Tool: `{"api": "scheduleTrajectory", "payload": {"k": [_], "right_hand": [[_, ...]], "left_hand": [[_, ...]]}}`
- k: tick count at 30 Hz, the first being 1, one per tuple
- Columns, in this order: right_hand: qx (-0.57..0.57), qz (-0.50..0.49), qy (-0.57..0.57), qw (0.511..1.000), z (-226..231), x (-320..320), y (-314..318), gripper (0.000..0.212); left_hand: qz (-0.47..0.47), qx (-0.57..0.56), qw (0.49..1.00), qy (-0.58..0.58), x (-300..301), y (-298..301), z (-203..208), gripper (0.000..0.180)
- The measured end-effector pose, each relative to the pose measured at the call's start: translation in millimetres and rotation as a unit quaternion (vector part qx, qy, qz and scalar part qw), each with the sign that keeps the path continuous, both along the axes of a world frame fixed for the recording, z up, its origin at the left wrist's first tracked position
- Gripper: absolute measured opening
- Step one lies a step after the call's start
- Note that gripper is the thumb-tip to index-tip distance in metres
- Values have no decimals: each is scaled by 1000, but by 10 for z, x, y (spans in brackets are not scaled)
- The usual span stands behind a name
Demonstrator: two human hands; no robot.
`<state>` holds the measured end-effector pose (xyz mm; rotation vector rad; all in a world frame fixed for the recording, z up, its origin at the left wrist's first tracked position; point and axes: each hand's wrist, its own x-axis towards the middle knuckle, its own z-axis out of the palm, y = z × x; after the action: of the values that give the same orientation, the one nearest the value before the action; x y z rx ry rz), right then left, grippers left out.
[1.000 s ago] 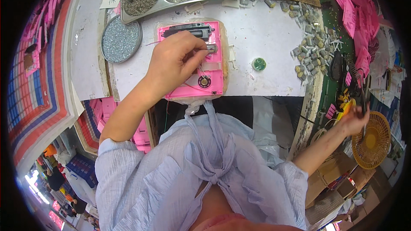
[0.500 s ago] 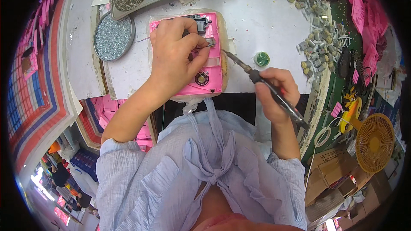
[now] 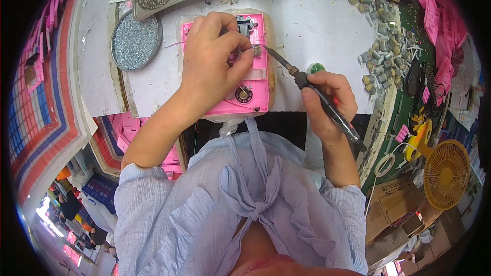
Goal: Assembling the internal components of a pink electronic toy, including soldering wires to a speaker and circuit board, and securing the housing with an electric screwdriver.
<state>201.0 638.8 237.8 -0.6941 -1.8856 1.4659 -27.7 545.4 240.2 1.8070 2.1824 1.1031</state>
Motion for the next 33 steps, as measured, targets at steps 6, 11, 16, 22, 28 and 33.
{"api": "scheduleTrajectory", "payload": {"k": [6, 11, 16, 22, 28, 33], "right_hand": [[-13, 6, 3, 1000, -40, -48, -2, 24], [-23, 10, 3, 1000, -45, -40, -5, 23], [-16, 13, -3, 1000, -35, -62, -2, 22], [111, 51, -4, 993, -70, -73, 86, 27], [208, 67, 14, 976, -66, -74, 197, 30], [205, 75, 29, 975, -33, -108, 190, 30]], "left_hand": [[-6, -8, 1000, 8, -15, 15, 5, 14], [-11, -8, 1000, 12, -25, 17, 19, 14], [-15, -5, 1000, 15, -33, 22, 25, 14], [-17, -4, 1000, 25, -41, 22, 20, 14], [-17, -32, 999, 12, -36, 8, 47, 18], [-13, -32, 999, 17, -33, 1, 56, 18]]}}
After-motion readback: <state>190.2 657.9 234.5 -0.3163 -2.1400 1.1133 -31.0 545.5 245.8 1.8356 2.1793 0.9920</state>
